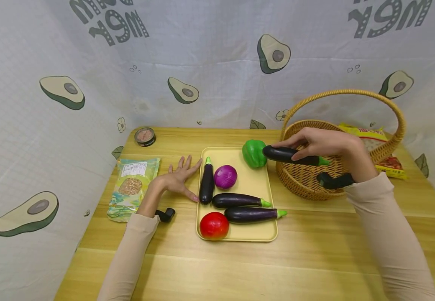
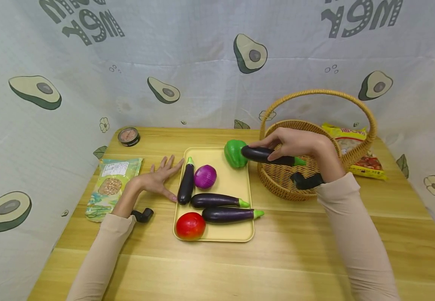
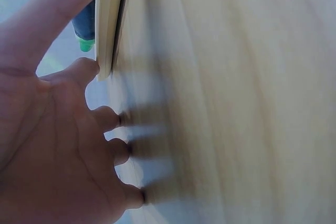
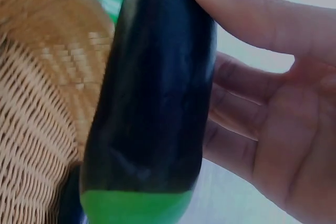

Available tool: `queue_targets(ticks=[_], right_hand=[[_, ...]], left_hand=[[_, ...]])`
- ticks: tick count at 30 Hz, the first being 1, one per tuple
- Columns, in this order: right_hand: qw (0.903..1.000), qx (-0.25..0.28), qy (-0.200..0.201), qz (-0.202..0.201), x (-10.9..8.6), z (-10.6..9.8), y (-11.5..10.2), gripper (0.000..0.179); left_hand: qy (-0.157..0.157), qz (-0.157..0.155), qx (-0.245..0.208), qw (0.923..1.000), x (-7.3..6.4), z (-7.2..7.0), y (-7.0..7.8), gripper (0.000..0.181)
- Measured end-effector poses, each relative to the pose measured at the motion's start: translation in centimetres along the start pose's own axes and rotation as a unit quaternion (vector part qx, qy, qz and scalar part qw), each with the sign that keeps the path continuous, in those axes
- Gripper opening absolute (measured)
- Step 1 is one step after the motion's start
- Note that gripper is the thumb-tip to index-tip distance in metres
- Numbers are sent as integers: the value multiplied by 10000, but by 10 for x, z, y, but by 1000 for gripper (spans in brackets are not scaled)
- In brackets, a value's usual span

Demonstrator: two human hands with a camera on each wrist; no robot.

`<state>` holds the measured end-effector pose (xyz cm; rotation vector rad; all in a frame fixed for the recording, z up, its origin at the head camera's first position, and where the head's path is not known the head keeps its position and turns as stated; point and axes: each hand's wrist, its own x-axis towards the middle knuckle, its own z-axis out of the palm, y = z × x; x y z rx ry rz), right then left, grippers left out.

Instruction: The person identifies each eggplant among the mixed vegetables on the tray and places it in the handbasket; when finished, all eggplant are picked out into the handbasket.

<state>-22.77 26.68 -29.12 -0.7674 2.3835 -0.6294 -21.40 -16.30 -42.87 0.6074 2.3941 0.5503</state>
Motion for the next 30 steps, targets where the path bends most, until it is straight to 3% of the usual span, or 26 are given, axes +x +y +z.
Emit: queue_targets(ticks=[5, 13, 30], right_hand=[[9996, 238, -127, 115, -13, -6, 16, 55], [9998, 1, -89, 184, -31, -15, 40, 56], [9967, -303, 545, 528, -27, -15, 86, 57]], left_hand=[[-16, 13, 14, 10000, 1, -1, -1, 132], [-8, -22, 17, 10000, 0, -1, -1, 133], [-22, 12, -47, 10000, 1, 1, 0, 133]])
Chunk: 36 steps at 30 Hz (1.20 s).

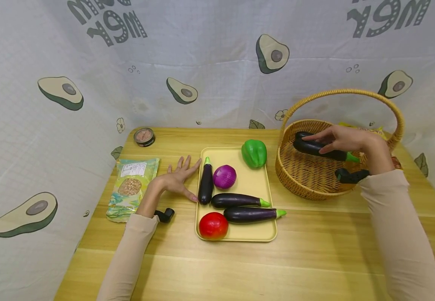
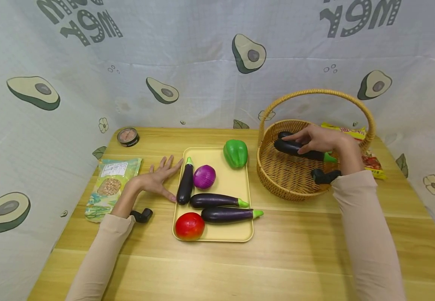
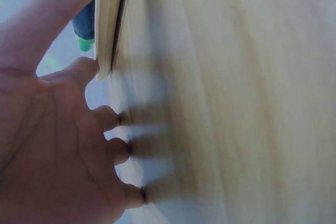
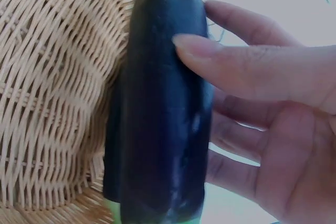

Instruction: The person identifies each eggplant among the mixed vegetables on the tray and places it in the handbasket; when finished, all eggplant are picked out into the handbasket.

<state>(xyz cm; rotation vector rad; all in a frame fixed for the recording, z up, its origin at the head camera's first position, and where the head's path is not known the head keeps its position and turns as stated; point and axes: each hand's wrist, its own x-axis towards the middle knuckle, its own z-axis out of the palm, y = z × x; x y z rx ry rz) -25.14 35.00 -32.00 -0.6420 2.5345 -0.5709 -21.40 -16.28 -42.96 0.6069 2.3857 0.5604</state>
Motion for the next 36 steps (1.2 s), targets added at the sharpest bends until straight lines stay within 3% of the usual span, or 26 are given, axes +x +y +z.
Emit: queue_targets(ticks=[5, 16, 36], right_hand=[[9997, -50, 239, 68, 6, 3, 10, 56], [9982, 39, 359, 478, 18, 13, 23, 55], [9972, 97, 423, 603, 21, 20, 24, 52]], left_hand=[[-1, 9, 43, 10000, 1, 0, 1, 133], [-44, 27, 25, 10000, 0, -1, 0, 132], [-33, -31, 60, 10000, -1, -1, 1, 132]])
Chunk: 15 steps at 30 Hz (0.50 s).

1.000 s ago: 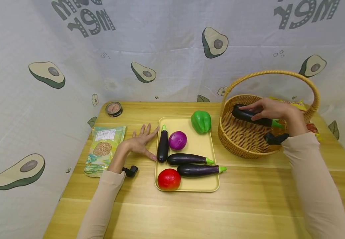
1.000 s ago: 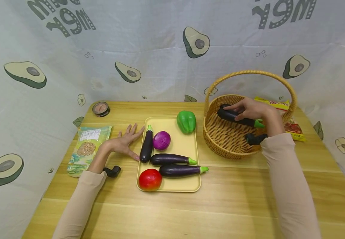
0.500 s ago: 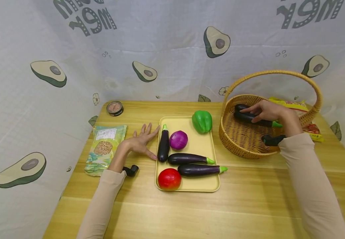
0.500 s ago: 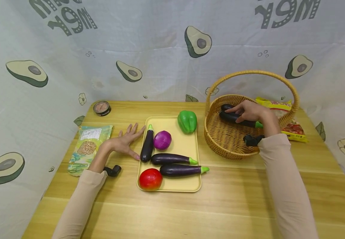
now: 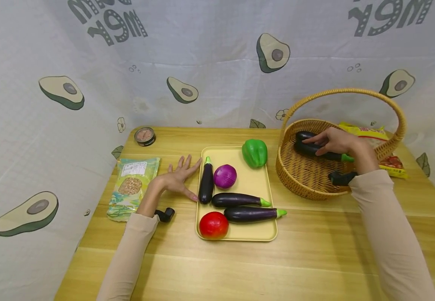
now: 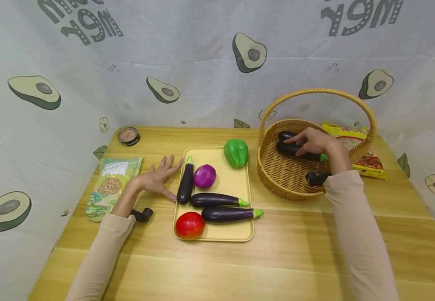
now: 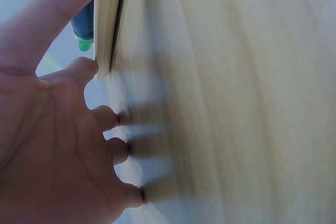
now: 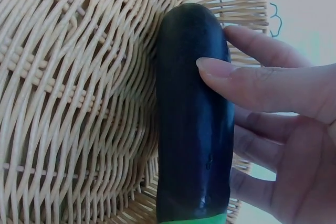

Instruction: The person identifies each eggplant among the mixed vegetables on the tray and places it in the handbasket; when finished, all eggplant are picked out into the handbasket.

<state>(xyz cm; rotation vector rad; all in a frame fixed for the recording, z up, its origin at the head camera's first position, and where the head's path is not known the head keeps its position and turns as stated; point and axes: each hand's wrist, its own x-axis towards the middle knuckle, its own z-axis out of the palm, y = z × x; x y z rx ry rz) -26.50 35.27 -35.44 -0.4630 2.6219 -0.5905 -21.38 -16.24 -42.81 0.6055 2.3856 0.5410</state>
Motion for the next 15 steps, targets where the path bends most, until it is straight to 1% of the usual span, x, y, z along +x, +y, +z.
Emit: queue_targets(ticks=[8, 12, 15], right_hand=[[9997, 82, 156, 169, 2, 2, 0, 52], [9994, 44, 239, 237, 3, 3, 4, 53], [9989, 146, 294, 323, 4, 5, 9, 54]], left_hand=[[27, 2, -10, 10000, 1, 1, -3, 132], [9, -17, 1, 10000, 1, 1, -1, 132], [9, -5, 26, 10000, 0, 0, -1, 132]])
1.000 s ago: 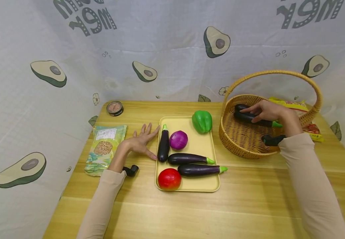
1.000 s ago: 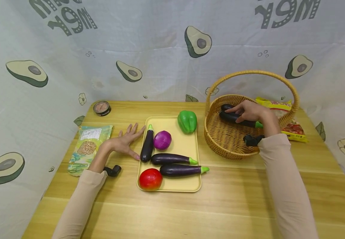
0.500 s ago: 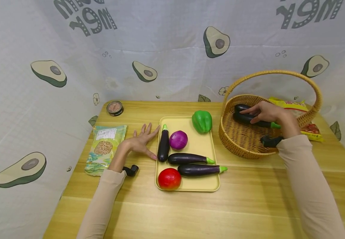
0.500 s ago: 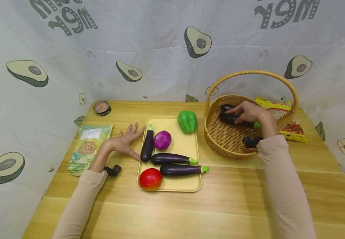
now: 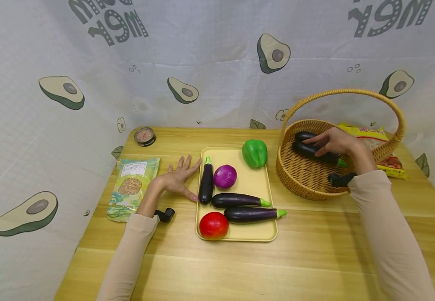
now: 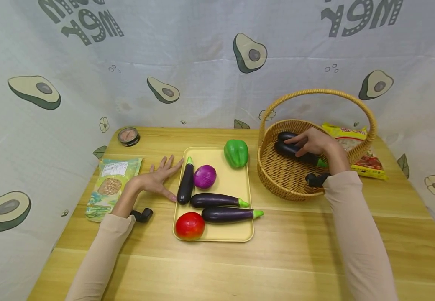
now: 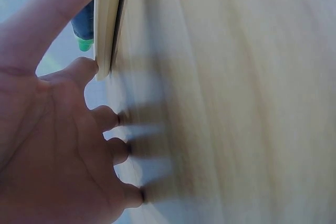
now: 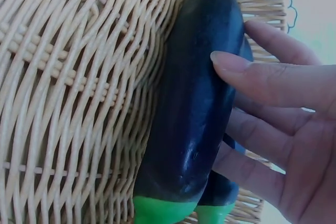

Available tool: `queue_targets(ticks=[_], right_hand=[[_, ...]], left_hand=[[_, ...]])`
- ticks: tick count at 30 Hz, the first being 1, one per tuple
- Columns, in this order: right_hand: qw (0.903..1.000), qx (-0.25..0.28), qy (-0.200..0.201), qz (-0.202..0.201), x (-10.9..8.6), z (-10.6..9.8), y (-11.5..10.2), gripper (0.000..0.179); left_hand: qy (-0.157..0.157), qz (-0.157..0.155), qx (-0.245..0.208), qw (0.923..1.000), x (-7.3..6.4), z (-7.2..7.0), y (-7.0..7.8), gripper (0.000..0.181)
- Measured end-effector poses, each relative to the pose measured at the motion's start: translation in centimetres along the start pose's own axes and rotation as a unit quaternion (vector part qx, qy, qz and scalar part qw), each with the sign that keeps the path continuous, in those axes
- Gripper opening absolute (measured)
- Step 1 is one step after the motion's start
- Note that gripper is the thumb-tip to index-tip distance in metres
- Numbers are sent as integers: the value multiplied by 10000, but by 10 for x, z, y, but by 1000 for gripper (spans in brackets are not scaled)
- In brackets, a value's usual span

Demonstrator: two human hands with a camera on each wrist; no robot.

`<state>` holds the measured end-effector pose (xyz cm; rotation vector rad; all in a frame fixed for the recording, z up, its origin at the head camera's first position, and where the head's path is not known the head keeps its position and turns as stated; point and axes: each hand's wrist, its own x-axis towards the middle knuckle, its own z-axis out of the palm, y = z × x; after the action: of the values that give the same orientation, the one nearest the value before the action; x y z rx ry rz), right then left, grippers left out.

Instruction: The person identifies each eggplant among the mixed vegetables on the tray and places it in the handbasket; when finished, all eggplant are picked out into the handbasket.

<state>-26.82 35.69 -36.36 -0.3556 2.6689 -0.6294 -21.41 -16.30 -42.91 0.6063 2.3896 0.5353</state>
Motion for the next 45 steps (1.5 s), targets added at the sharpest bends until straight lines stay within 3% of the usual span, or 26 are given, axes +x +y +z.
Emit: queue_targets(ticks=[12, 19, 25, 32, 39, 45], right_hand=[[9993, 375, 94, 20, 3, 4, 11, 55], [9994, 217, -176, -192, -6, -2, 4, 52], [9980, 57, -535, -347, -28, -14, -17, 53], [9950, 145, -525, -836, -54, -10, -51, 52], [9846, 165, -212, -1729, -75, 14, -87, 49], [9732, 221, 111, -2288, -87, 47, -112, 52]], left_hand=[[-3, 26, -40, 10000, 1, 0, -2, 132], [9, 43, -39, 10000, 0, 0, 0, 131], [17, 9, -10, 10000, 0, 0, 1, 132], [36, -9, -19, 10000, 0, 0, 2, 131], [-2, -10, -27, 10000, 0, -1, 1, 131], [11, 32, 10, 10000, 1, -1, 0, 132]])
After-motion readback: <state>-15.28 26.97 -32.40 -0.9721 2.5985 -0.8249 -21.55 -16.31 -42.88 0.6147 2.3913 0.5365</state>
